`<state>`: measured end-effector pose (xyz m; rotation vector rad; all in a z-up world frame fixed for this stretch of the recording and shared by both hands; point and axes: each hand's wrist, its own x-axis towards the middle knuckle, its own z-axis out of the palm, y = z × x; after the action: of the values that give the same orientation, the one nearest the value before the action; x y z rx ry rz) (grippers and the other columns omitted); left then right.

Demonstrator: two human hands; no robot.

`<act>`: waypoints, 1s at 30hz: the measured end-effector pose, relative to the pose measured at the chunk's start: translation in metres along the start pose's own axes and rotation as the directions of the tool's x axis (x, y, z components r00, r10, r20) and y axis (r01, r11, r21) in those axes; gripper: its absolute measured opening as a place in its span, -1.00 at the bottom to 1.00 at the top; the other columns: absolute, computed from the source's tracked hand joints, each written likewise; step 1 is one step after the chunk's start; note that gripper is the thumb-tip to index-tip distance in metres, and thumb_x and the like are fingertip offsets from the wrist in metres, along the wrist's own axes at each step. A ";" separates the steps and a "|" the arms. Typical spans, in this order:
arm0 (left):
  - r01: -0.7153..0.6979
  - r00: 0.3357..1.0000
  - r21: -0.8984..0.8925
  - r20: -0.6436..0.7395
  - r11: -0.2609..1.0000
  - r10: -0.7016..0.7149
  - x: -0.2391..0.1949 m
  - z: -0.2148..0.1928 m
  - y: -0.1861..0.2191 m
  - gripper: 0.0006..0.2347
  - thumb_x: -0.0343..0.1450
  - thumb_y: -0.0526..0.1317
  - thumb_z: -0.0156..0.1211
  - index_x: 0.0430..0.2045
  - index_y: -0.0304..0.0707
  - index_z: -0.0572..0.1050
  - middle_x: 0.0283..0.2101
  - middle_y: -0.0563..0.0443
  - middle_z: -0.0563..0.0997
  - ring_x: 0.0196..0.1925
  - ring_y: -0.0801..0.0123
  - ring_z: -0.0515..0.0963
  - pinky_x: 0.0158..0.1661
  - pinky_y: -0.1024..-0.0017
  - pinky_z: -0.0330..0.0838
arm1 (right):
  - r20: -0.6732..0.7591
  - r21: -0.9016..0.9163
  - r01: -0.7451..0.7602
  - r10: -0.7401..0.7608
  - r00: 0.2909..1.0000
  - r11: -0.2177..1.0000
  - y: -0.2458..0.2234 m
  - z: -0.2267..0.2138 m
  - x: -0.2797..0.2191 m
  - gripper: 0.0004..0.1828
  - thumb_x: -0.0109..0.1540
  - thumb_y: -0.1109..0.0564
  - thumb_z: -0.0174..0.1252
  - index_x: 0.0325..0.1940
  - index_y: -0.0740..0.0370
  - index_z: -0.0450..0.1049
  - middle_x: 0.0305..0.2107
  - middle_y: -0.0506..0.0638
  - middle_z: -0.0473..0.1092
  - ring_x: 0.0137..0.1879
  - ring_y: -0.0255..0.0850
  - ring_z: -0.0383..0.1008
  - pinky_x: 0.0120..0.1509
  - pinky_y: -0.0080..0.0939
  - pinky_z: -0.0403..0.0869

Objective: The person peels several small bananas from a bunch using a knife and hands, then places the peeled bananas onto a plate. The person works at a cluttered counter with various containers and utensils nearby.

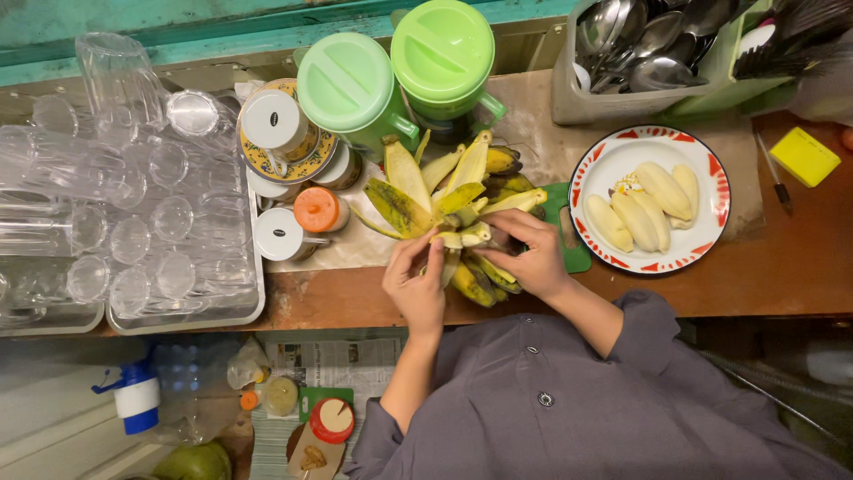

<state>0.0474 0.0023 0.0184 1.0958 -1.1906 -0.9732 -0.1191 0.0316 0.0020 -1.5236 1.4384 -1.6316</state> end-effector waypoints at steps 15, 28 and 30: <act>0.141 0.989 -0.095 -0.035 0.985 -0.145 -0.016 0.013 -0.030 -0.87 0.36 -0.42 0.40 -0.42 -0.56 0.53 -0.35 -0.06 0.49 -0.30 0.37 0.69 -0.37 0.59 0.60 | 0.006 -0.247 0.045 -0.044 0.999 0.968 0.010 -0.012 -0.010 -0.65 0.13 -0.01 0.49 -0.25 0.26 0.53 -0.40 0.03 0.46 -0.34 -0.03 0.52 -0.22 -0.15 0.49; 0.114 0.985 0.088 -0.141 0.990 -0.101 0.017 -0.047 -0.044 -0.80 0.38 -0.41 0.38 -0.17 -0.44 0.53 -0.15 -0.07 0.48 -0.08 0.35 0.62 -0.13 0.51 0.60 | -0.049 -0.125 -0.212 0.207 0.977 0.969 0.023 -0.019 -0.017 -0.72 0.00 0.20 0.40 -0.22 0.25 0.61 -0.52 -0.03 0.37 -0.34 -0.33 0.33 -0.22 -0.26 0.42; -0.187 0.978 0.141 -0.070 0.972 0.198 0.013 -0.036 -0.015 -0.79 0.33 -0.35 0.45 -0.24 -0.41 0.57 -0.21 -0.06 0.52 -0.13 0.23 0.61 -0.09 0.35 0.58 | -0.023 -0.043 -0.195 0.194 0.981 0.980 0.019 -0.019 -0.015 -0.68 0.03 0.13 0.46 -0.17 0.26 0.62 -0.39 0.01 0.47 -0.25 -0.30 0.41 -0.14 -0.23 0.46</act>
<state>0.0850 -0.0089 0.0048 1.0923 -1.2824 -0.6997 -0.1380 0.0449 -0.0180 -1.3478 1.5903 -1.5096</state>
